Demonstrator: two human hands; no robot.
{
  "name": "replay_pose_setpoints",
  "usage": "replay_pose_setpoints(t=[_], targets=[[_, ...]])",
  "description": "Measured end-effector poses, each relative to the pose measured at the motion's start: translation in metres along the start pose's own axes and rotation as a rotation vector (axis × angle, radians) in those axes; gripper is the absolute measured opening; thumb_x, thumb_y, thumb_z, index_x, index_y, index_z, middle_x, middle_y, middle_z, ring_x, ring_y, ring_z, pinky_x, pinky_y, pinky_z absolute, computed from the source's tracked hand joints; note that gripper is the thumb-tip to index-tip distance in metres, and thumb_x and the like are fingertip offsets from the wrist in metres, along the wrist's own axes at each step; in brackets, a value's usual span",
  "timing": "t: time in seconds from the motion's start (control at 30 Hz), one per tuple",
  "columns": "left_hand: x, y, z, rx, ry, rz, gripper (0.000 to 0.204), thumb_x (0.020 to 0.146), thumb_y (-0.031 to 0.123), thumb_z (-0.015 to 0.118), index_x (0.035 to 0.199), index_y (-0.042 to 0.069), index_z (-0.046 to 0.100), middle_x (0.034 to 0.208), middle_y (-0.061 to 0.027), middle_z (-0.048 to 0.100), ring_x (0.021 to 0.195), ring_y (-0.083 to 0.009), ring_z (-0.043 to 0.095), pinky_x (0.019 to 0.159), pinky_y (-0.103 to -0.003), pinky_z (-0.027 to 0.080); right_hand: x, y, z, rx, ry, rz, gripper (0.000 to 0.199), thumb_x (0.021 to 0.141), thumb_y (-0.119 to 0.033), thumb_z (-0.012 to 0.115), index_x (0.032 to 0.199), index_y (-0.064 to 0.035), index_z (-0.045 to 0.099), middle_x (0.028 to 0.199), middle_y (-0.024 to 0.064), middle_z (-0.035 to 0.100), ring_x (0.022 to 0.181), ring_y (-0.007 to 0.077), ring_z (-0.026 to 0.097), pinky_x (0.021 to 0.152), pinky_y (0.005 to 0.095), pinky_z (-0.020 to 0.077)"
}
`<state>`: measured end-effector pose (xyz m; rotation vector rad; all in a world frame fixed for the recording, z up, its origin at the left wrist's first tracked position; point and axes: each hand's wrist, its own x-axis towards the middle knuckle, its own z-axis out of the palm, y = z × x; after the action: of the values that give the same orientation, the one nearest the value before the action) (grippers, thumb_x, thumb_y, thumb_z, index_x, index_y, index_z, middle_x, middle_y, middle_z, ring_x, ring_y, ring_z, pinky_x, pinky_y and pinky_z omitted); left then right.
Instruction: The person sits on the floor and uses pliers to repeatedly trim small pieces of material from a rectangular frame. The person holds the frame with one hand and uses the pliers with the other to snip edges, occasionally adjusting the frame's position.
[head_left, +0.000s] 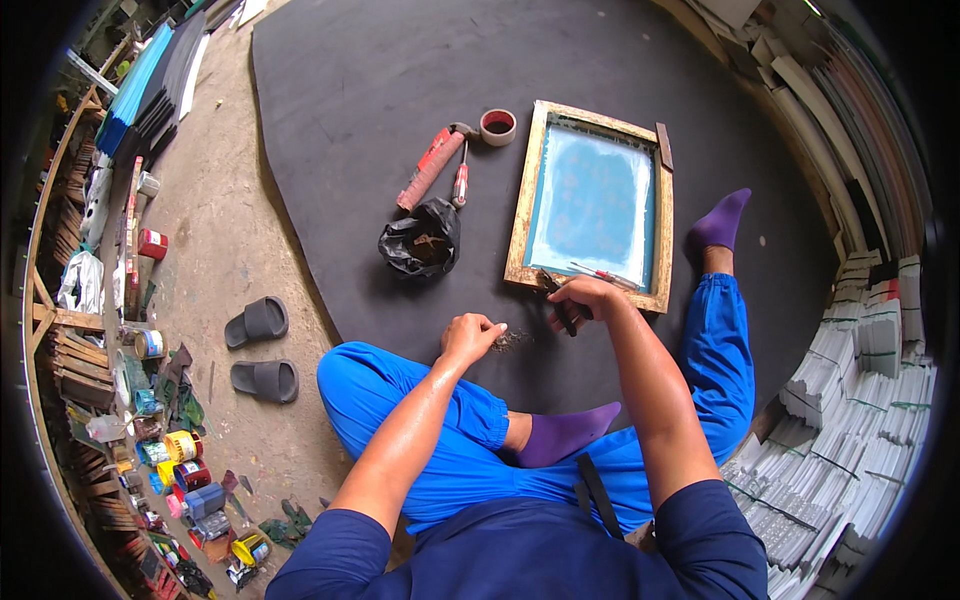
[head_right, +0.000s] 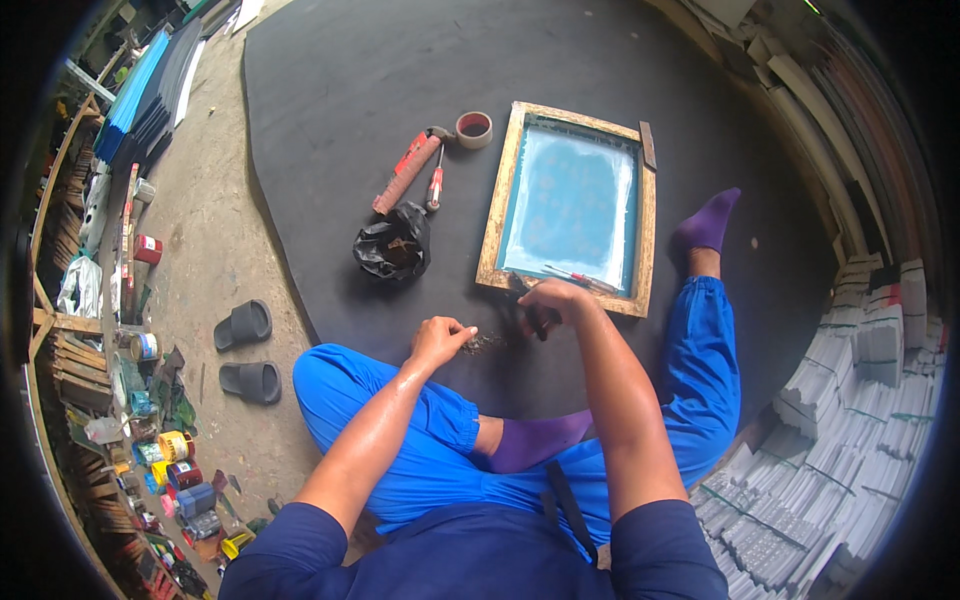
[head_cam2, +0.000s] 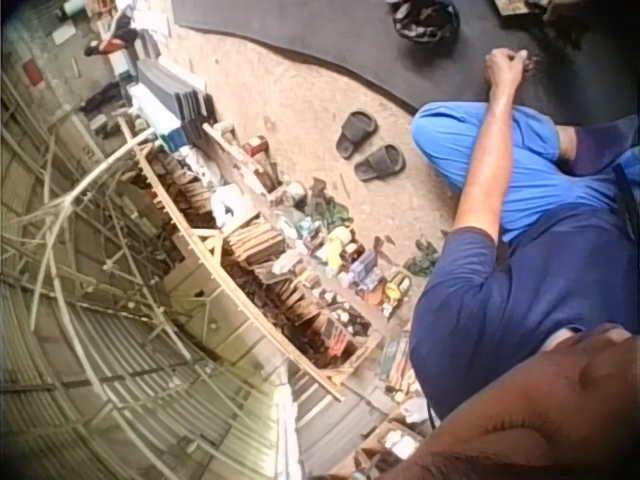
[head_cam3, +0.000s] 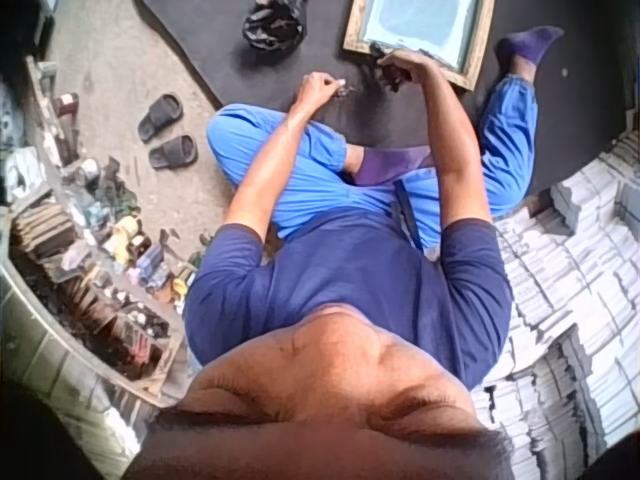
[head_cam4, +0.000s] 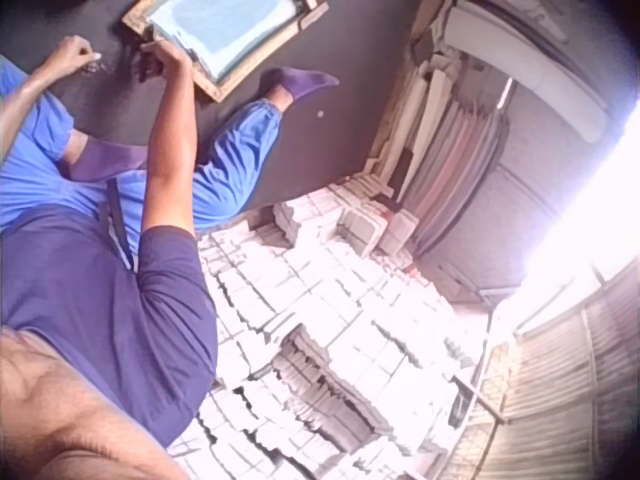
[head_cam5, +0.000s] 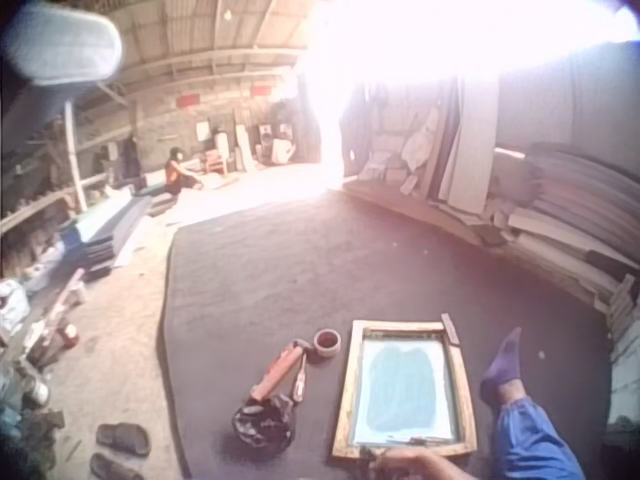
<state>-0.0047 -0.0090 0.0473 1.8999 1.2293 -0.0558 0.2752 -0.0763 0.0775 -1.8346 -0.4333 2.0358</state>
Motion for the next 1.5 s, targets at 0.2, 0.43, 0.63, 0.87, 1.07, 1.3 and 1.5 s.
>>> replay_pose_setpoints(t=[0.2, 0.43, 0.63, 0.87, 1.07, 1.3, 1.5], targets=[[0.003, -0.001, 0.005, -0.030, 0.048, 0.035, 0.041, 0.083, 0.048, 0.074, 0.087, 0.008, 0.079, 0.078, -0.0136, 0.074, 0.078, -0.0307, 0.073, 0.074, -0.042, 0.055, 0.004, -0.004, -0.007, -0.033, 0.017, 0.068, 0.029, 0.093, -0.022, 0.064, 0.103, 0.0054, 0.068, 0.088, 0.0200, 0.074, 0.070, 0.0297, 0.073, 0.058, 0.0420, 0.0581], [0.001, 0.005, 0.005, -0.039, 0.070, 0.051, 0.041, 0.084, 0.047, 0.074, 0.088, 0.006, 0.079, 0.077, -0.0142, 0.074, 0.076, -0.0302, 0.073, 0.072, -0.041, 0.055, 0.014, 0.023, 0.037, -0.078, 0.359, -0.283, 0.019, 0.080, -0.010, 0.061, 0.073, 0.0077, 0.059, 0.059, 0.0163, 0.060, 0.041, 0.0235, 0.058, 0.035, 0.0377, 0.0419], [0.004, 0.002, 0.006, -0.083, 0.093, 0.044, 0.040, 0.084, 0.045, 0.074, 0.088, 0.006, 0.079, 0.077, -0.0137, 0.074, 0.075, -0.0294, 0.073, 0.071, -0.040, 0.055, 0.020, 0.034, 0.085, -0.566, 0.973, -0.317, 0.030, 0.086, -0.022, 0.054, 0.091, 0.0066, 0.065, 0.089, 0.0288, 0.070, 0.085, 0.0430, 0.071, 0.076, 0.0524, 0.0561], [0.007, -0.006, 0.010, -0.412, 0.014, 0.014, 0.038, 0.093, 0.043, 0.067, 0.097, 0.006, 0.078, 0.073, -0.0042, 0.071, 0.057, -0.0118, 0.061, 0.053, -0.029, 0.047, 0.007, 0.048, 0.104, -0.617, 0.777, -0.379, 0.030, 0.085, -0.026, 0.055, 0.097, -0.0020, 0.068, 0.092, 0.0288, 0.070, 0.092, 0.0469, 0.067, 0.086, 0.0558, 0.0522], [0.013, -0.014, 0.007, -0.804, -0.288, -0.106, 0.031, 0.096, 0.034, 0.066, 0.105, 0.006, 0.075, 0.077, -0.0002, 0.070, 0.048, -0.0020, 0.045, 0.042, -0.019, 0.031, 0.010, 0.061, 0.127, -0.732, 0.458, -0.458, 0.032, 0.083, -0.026, 0.064, 0.104, -0.0017, 0.069, 0.093, 0.0241, 0.071, 0.093, 0.0415, 0.068, 0.085, 0.0506, 0.0535], [0.019, -0.032, 0.018, -0.459, 0.075, -0.002, 0.027, 0.086, 0.029, 0.075, 0.103, 0.009, 0.079, 0.086, -0.0067, 0.076, 0.067, -0.0181, 0.069, 0.066, -0.032, 0.054, 0.005, 0.047, 0.107, -0.292, 0.085, -0.265, 0.029, 0.094, -0.027, 0.067, 0.107, -0.0005, 0.065, 0.086, 0.0136, 0.068, 0.073, 0.0205, 0.069, 0.064, 0.0366, 0.0556], [-0.007, -0.002, -0.003, 0.071, -0.064, -0.031, 0.041, 0.076, 0.043, 0.082, 0.108, 0.016, 0.078, 0.098, -0.0115, 0.076, 0.098, -0.0294, 0.072, 0.088, -0.042, 0.055, 0.003, 0.033, 0.042, 0.061, 0.033, -0.146, 0.037, 0.099, -0.031, 0.061, 0.116, 0.0021, 0.058, 0.100, 0.0201, 0.070, 0.081, 0.0304, 0.073, 0.064, 0.0437, 0.0591]])
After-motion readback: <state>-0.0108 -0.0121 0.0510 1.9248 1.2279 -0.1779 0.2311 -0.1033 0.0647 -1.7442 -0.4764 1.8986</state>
